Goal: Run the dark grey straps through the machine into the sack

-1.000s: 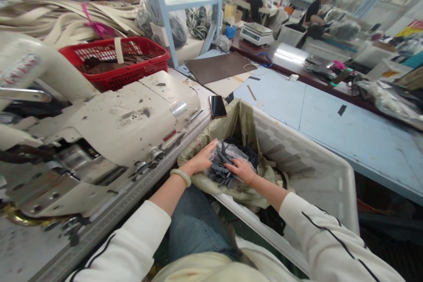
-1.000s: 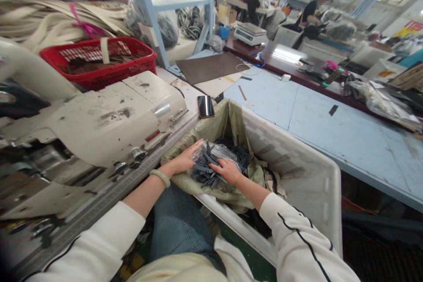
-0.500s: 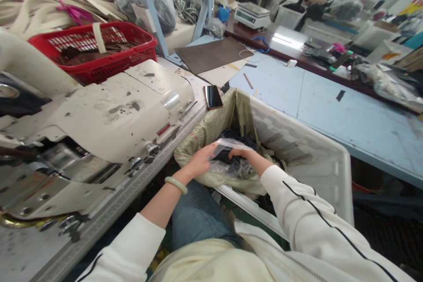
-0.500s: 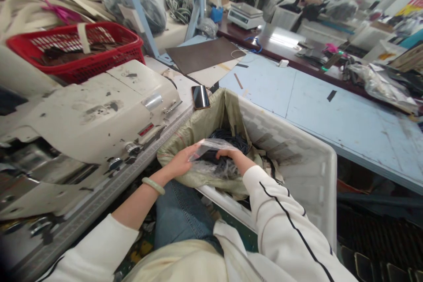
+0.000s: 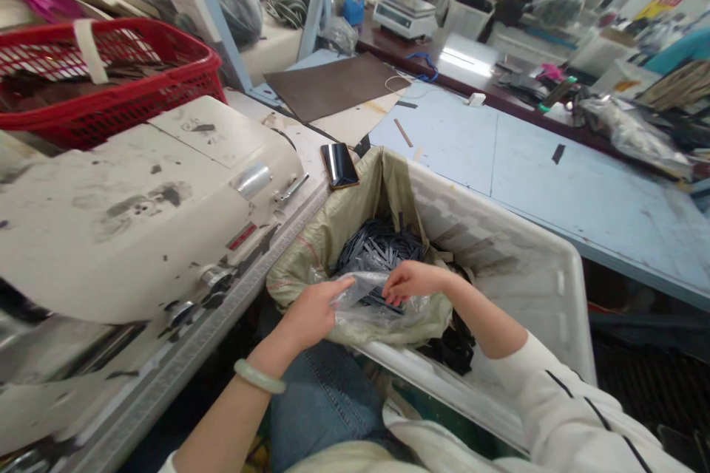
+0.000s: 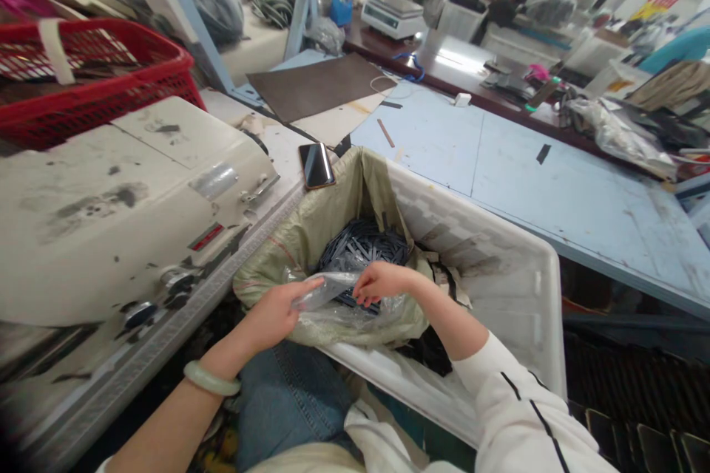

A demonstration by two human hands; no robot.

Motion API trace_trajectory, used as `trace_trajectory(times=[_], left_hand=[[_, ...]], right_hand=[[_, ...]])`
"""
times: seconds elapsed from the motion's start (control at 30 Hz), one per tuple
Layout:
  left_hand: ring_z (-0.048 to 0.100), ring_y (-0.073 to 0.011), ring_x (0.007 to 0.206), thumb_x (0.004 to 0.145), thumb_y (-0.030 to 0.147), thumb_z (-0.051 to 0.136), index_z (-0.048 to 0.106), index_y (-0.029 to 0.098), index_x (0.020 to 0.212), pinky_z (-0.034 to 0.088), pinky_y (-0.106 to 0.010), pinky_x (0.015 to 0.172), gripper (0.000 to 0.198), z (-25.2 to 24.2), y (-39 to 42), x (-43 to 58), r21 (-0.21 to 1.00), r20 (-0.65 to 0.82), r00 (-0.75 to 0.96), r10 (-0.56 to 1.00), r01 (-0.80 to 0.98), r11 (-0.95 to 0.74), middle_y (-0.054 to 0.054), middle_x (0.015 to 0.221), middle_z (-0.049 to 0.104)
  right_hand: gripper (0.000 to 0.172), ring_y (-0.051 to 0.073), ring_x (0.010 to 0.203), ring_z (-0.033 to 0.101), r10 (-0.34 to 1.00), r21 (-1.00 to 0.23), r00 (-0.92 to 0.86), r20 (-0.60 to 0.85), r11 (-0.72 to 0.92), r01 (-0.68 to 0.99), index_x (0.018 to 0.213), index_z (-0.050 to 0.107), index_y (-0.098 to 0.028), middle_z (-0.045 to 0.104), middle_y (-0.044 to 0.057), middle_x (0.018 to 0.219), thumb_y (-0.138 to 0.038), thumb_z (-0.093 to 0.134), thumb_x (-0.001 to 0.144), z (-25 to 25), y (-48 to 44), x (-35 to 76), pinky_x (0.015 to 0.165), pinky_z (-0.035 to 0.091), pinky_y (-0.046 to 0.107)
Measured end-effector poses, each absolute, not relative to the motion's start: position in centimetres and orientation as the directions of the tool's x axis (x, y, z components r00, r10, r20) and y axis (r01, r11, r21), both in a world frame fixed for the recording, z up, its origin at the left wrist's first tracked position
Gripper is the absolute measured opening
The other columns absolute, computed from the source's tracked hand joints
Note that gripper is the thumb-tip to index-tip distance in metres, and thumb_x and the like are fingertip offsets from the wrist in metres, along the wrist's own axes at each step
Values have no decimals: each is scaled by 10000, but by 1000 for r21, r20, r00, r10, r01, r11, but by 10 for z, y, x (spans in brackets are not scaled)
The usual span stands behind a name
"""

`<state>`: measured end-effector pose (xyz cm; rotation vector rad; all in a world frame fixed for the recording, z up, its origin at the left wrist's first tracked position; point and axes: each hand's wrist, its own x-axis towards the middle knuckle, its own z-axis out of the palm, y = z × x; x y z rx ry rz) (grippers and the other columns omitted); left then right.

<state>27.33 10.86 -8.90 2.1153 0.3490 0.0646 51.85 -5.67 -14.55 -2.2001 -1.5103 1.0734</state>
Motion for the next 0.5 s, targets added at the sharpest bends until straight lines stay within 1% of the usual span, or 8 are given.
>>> trace_trajectory(times=[0.03,0.1,0.17,0.23,0.27,0.33,0.43,0.5], left_hand=[[617,-213,1138,631,-5,414,678,169,1185,442,-390,1031,638,-89,109,272,838,-101,962,255,220,-499,-65,1205,682],[678,-204,1000,605,0,412,759,195,978,496,-370,947,545,-87,110,268,858,-102,963,251,213,-468,-40,1029,750],[701,-192,856,594,2,407,773,206,812,531,-341,835,473,-85,111,264,880,-84,958,275,201,-430,-29,868,768],[696,-178,756,593,2,401,765,212,736,533,-308,739,444,-84,113,261,898,-74,952,296,192,-395,-22,765,757],[691,-172,727,593,1,400,762,213,722,527,-295,707,439,-84,113,261,906,-73,949,306,191,-378,-19,736,749],[684,-165,701,593,1,401,756,214,715,518,-278,675,432,-84,114,261,917,-73,942,328,193,-350,-15,718,743],[681,-159,696,592,-7,405,749,217,719,513,-269,666,430,-83,113,261,923,-64,932,358,191,-333,-7,717,741],[681,-158,703,592,-14,406,746,224,726,515,-269,672,436,-83,113,261,924,-56,929,366,186,-333,-1,723,742]], right_hand=[[246,201,778,699,870,-542,222,-441,-455,707,1025,704,-224,731,32,859,-331,628,817,-144,-46,538,742,552,303],[393,234,968,673,835,-425,334,-437,-519,742,1239,610,-206,699,93,1087,-296,580,857,-151,-17,574,869,519,347],[648,294,1198,552,807,-329,408,-427,-559,761,1405,453,-187,531,168,1365,-254,661,795,-171,15,596,1012,423,402],[897,331,1349,385,791,-284,411,-454,-565,774,1483,321,-223,296,174,1534,-248,761,702,-201,43,605,1093,322,422],[983,342,1387,319,775,-260,414,-478,-575,776,1502,270,-246,215,165,1567,-277,794,671,-217,54,606,1109,290,430],[1106,379,1411,249,723,-205,437,-535,-613,763,1528,165,-245,134,197,1579,-407,814,648,-247,68,604,1107,266,479],[1243,454,1379,271,629,-123,483,-609,-677,726,1538,22,-181,73,308,1548,-626,748,632,-278,74,602,1053,301,555],[1278,459,1359,312,591,-98,468,-657,-682,724,1538,13,-185,91,316,1541,-673,734,602,-289,69,602,1033,338,536]])
